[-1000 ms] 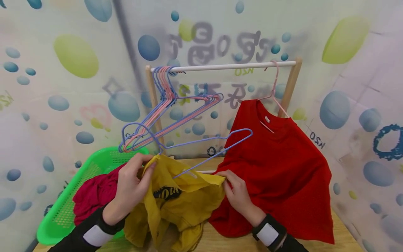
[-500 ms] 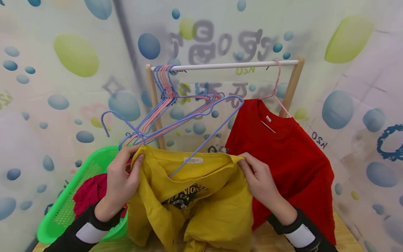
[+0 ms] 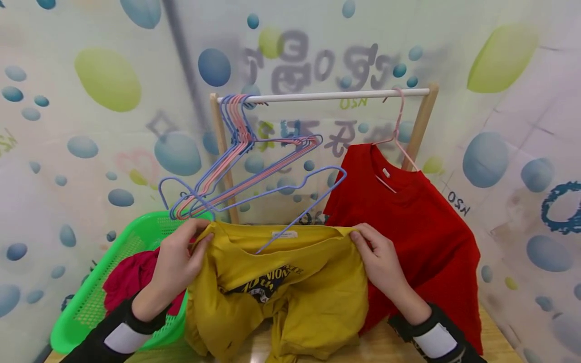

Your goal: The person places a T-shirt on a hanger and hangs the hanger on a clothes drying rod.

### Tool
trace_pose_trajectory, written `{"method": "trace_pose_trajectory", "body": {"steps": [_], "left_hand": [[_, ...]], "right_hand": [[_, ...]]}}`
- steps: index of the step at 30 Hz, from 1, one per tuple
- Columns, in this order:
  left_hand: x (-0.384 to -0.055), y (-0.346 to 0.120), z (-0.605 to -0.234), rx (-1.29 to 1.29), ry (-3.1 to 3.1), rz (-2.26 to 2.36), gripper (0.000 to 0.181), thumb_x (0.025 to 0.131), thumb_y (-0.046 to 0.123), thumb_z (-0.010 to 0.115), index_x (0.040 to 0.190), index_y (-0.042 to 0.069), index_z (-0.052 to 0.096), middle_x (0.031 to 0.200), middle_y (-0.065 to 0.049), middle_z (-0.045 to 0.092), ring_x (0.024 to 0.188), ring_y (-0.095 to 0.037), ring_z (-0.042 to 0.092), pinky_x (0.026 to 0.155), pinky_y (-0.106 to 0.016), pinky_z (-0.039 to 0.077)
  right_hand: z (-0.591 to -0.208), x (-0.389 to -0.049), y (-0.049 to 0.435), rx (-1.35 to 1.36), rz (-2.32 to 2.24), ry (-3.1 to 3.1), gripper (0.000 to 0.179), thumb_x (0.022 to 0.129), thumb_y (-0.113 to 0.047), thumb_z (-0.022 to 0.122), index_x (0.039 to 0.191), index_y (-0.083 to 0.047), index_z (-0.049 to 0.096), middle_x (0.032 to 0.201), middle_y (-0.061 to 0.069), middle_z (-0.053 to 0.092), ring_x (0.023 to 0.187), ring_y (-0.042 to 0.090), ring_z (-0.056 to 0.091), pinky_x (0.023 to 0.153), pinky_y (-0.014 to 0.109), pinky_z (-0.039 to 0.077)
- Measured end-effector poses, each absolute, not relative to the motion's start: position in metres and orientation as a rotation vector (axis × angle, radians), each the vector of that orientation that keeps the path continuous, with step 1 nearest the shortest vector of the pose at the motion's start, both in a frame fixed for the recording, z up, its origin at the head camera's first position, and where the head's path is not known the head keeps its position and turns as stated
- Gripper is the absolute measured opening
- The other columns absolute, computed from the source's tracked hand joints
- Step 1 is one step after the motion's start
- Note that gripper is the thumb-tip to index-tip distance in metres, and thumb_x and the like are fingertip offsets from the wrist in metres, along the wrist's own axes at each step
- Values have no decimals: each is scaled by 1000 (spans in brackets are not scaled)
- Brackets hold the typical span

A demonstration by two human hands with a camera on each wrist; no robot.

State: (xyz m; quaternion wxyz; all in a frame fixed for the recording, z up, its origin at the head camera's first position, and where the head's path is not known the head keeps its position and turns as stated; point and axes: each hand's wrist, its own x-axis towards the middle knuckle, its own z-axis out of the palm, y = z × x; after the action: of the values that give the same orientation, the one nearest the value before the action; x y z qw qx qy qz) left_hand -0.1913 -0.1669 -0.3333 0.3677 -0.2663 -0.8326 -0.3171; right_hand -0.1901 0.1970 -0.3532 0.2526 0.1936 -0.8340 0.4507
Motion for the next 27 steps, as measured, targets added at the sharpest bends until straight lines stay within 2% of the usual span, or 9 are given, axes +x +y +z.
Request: {"method": "trace_pose_trajectory", "body": {"steps": [5,7,11,16,20,24,27], "left_hand": [[-190,-172,-340,-725,-2190,-788,20,84,0,62,103,2,58,93,-9,63,86,-17,61,66,-35,55],[-190,-173,-341,-735,-2226,-846,22,83,1,62,105,4,59,94,-6,64,84,-14,60,65,-32,54],[-187,-173,-341,-725,-2384,-1216,20,88,6,58,108,9,58,95,-3,63,75,-12,54,61,-27,48],[-187,-170,-344,-628,-2462,-1658,21,95,22,51,108,7,57,96,-10,60,76,-17,53,64,-26,47],[-188,-168,-352,-595,-2421,-1521,22,93,28,53,101,10,62,89,-5,61,69,-13,52,58,-25,46],[-189,-168,-361,-620,-2364,-1197,11,91,22,57,95,14,63,78,4,58,60,-8,44,52,-23,40],[-190,-168,-367,-699,-2307,-980,5,89,15,60,85,12,58,69,4,49,56,-6,37,49,-22,36]], "right_hand": [[-364,-195,202,540,1423,-2239,20,98,-12,42,94,-6,60,69,-1,53,56,11,49,48,24,42],[-363,-196,202,571,1526,-2228,22,99,-13,39,95,-3,59,69,0,52,56,13,50,48,26,43],[-363,-198,203,594,1700,-2238,25,100,-17,37,94,-1,55,67,-1,50,55,14,51,47,27,44],[-368,-200,205,601,1781,-2278,26,100,-19,36,90,0,52,66,-2,48,56,15,51,49,29,44],[-370,-200,206,578,1848,-2277,28,100,-20,37,92,2,53,69,-2,50,59,14,52,51,26,46],[-369,-198,210,543,1952,-2242,26,99,-19,40,97,0,57,74,-5,55,63,11,54,55,22,47],[-369,-197,213,517,2025,-2198,24,99,-18,41,100,-5,61,78,-8,59,66,9,56,57,20,48]]}}
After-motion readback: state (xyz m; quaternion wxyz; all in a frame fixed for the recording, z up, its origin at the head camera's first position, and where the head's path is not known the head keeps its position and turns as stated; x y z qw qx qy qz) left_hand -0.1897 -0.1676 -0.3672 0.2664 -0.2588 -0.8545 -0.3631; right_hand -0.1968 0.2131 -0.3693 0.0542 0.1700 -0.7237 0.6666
